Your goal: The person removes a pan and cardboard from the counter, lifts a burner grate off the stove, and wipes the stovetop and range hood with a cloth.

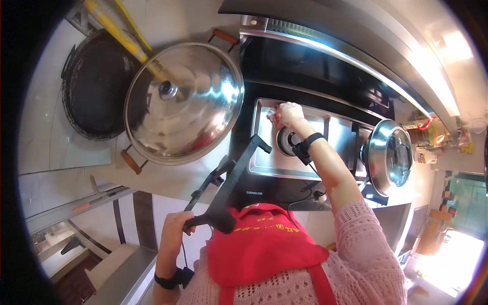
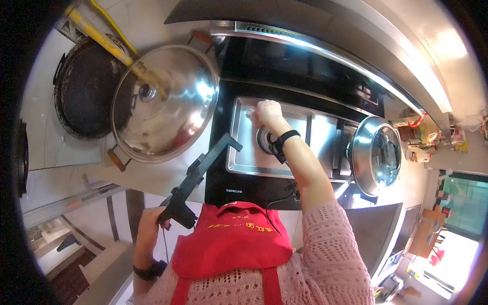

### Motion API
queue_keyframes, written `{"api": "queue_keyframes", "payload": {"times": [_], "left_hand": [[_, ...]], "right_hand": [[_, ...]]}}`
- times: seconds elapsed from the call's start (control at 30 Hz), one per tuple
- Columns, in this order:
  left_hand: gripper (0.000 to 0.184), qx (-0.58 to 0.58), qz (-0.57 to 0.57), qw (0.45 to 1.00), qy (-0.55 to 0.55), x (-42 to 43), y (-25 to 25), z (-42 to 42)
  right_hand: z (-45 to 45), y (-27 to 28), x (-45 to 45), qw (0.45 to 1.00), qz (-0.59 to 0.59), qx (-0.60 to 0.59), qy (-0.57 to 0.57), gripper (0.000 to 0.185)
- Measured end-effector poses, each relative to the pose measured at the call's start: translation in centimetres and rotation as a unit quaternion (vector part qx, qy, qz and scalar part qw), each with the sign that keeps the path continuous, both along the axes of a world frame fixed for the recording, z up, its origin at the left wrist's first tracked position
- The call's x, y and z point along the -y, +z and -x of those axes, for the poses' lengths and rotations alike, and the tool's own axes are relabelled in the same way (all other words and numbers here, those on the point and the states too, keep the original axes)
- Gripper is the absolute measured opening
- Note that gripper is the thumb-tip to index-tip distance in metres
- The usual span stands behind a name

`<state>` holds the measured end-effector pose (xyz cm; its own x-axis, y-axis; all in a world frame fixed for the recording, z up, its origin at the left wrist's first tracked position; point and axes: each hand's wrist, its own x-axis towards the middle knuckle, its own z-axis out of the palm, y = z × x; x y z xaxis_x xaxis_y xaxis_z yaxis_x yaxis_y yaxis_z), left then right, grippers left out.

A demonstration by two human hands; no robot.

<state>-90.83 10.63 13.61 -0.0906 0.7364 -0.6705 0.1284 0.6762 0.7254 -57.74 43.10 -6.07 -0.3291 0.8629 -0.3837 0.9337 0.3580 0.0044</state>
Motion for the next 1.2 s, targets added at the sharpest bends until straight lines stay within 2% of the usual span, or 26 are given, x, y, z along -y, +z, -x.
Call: {"api": "queue_keyframes", "payload": {"times": [0.07, 0.1, 0.17, 0.27, 0.37, 0.4, 0.5, 0.6, 0.67, 0.7, 0.77, 0.8, 0.9, 0.93, 1.03, 1.17, 1.2], "left_hand": [[0.039, -0.01, -0.004, 1.0, 0.0, -0.1, 0.2, -0.1], [0.035, -0.023, -0.02, 0.999, -0.012, -0.1, 0.3, -0.2], [0.029, -0.045, -0.052, 0.997, -0.039, -0.2, 0.6, -0.8], [0.035, -0.067, -0.053, 0.993, -0.08, -0.8, 1.5, -0.8], [0.032, -0.106, -0.053, 0.99, -0.08, -1.1, 2.2, -1.4], [0.031, -0.06, -0.052, 0.995, -0.059, -0.3, 0.7, -0.5], [0.032, -0.047, -0.068, 0.996, -0.041, -0.3, 0.3, -0.4], [0.033, -0.022, -0.075, 0.997, -0.017, -0.6, 0.4, -0.7], [0.034, -0.058, -0.085, 0.993, -0.057, -0.7, 0.1, 0.0], [0.034, -0.074, -0.087, 0.991, -0.076, -0.4, 0.0, 0.1], [0.035, -0.028, -0.053, 0.998, -0.023, -0.6, 0.5, -0.4], [0.036, -0.005, -0.038, 0.999, 0.004, -0.7, 0.7, -0.6], [0.037, 0.001, -0.02, 1.0, 0.003, -0.6, 0.7, -0.7], [0.037, -0.006, -0.028, 1.0, -0.007, -0.5, 0.8, -0.7], [0.037, -0.014, -0.05, 0.998, -0.022, -0.5, 1.0, -0.7], [0.036, 0.0, -0.057, 0.998, -0.012, 0.0, 0.4, -0.6], [0.036, 0.003, -0.055, 0.998, -0.013, 0.1, 0.3, -0.6]], "right_hand": [[-1.0, -1.6, -0.5, 0.999, -0.035, -0.006, -0.009, 0.03], [-1.6, 0.0, -0.9, 0.998, -0.019, -0.007, -0.063, 0.028], [-2.5, 1.0, -0.5, 0.997, 0.003, -0.008, -0.073, 0.027], [-5.3, -1.7, -0.7, 0.994, -0.043, -0.024, -0.096, 0.027], [-7.0, 0.3, 0.5, 0.993, -0.054, 0.008, -0.102, 0.027], [-7.6, 1.0, 0.8, 0.993, -0.049, 0.017, -0.103, 0.028], [-10.5, -0.5, 0.9, 0.986, -0.056, -0.003, -0.157, 0.026], [-12.2, 1.0, 2.4, 0.986, 0.004, 0.037, -0.163, 0.029], [-12.0, 1.4, 2.5, 0.982, 0.033, 0.027, -0.182, 0.031], [-12.4, 0.5, 2.9, 0.988, 0.032, 0.041, -0.143, 0.032], [-13.2, -1.3, 3.1, 0.995, 0.025, 0.068, -0.063, 0.034], [-11.6, 1.3, 3.8, 0.99, 0.025, 0.025, -0.133, 0.035], [-9.8, 2.8, 3.7, 0.974, -0.103, -0.075, -0.187, 0.034], [-9.8, 1.9, 3.0, 0.971, -0.14, -0.114, -0.158, 0.038], [-7.9, 2.1, 0.1, 0.965, -0.19, -0.181, 0.025, 0.024], [-1.9, 2.9, 0.4, 0.939, -0.2, -0.254, 0.118, 0.013], [-0.9, 1.7, 0.1, 0.944, -0.174, -0.24, 0.142, 0.021]]}}
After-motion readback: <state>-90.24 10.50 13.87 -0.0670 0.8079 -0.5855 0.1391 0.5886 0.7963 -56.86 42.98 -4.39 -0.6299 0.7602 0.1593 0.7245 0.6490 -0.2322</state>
